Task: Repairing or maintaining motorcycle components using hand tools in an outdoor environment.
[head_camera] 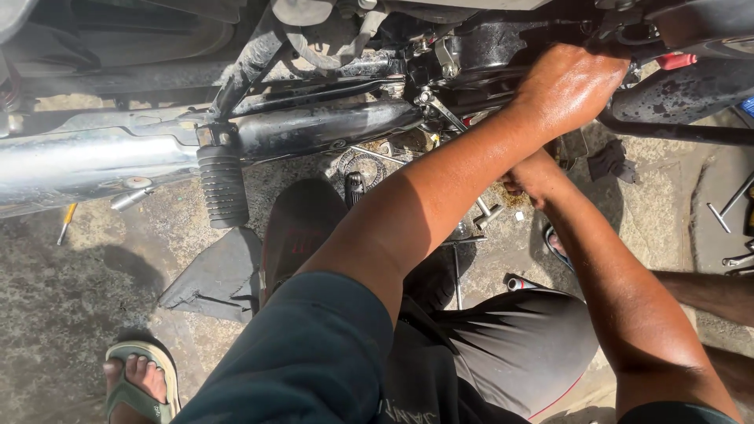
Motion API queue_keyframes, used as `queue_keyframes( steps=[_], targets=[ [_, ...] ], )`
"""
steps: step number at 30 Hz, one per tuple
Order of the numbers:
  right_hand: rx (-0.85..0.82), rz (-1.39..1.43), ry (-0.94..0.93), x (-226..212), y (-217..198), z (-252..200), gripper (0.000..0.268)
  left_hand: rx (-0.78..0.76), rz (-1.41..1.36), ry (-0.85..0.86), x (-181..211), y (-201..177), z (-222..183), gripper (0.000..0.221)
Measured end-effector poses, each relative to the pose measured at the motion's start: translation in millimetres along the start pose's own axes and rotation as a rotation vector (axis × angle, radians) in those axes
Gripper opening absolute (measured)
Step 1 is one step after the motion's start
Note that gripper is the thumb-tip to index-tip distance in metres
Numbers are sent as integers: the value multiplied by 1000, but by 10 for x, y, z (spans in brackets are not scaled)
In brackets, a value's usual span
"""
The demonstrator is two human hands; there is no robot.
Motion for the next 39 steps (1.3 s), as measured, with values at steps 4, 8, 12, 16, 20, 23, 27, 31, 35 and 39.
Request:
queue_keyframes(
  steps=[4, 8, 12, 16, 20, 23, 27, 31, 35, 39],
  targets=[
    [-46, 188, -88, -56, 304, -146, 31, -55, -3, -20, -10, 76, 12, 5],
    [-87, 108, -41, -17, 395, -173, 31, -29, 14, -13, -2, 32, 22, 5],
    [-176, 599, 16, 132, 595, -58, 17, -22, -1, -9, 9, 21, 1, 3],
    [-130, 761, -15, 289, 879, -27, 16, 19, -60, 9, 17, -25, -4, 2],
    [29, 1045, -67, -201, 1447, -550, 26, -43, -15, 22, 38, -26, -1, 1],
    [-442, 1462, -348, -678, 2398, -669, 30, -89, -8, 33, 23, 8, -3, 5],
    [-676, 1676, -359, -872, 2666, -834, 23, -40, -22, 71, 16, -16, -40, 7],
    [-386, 1331, -292, -689, 2456, -705, 29, -26, -29, 47, 38, -77, 20, 6],
    [-6, 1290, -390, -134, 1515, -343, 34, 0, -34, 15, -44, 54, -31, 8],
    [213, 784, -139, 241, 660, 23, 35, -10, -58, -35, -79, 20, 29, 7]
  ],
)
Point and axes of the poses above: each hand's wrist, its own z-axis towards the middle knuckle, its own y-axis out of the palm, x = y × z, the point moved 10 cm from there along z, towards the middle knuckle, and after that the axes turned 2 degrees about -y, right-handed, at the moved point
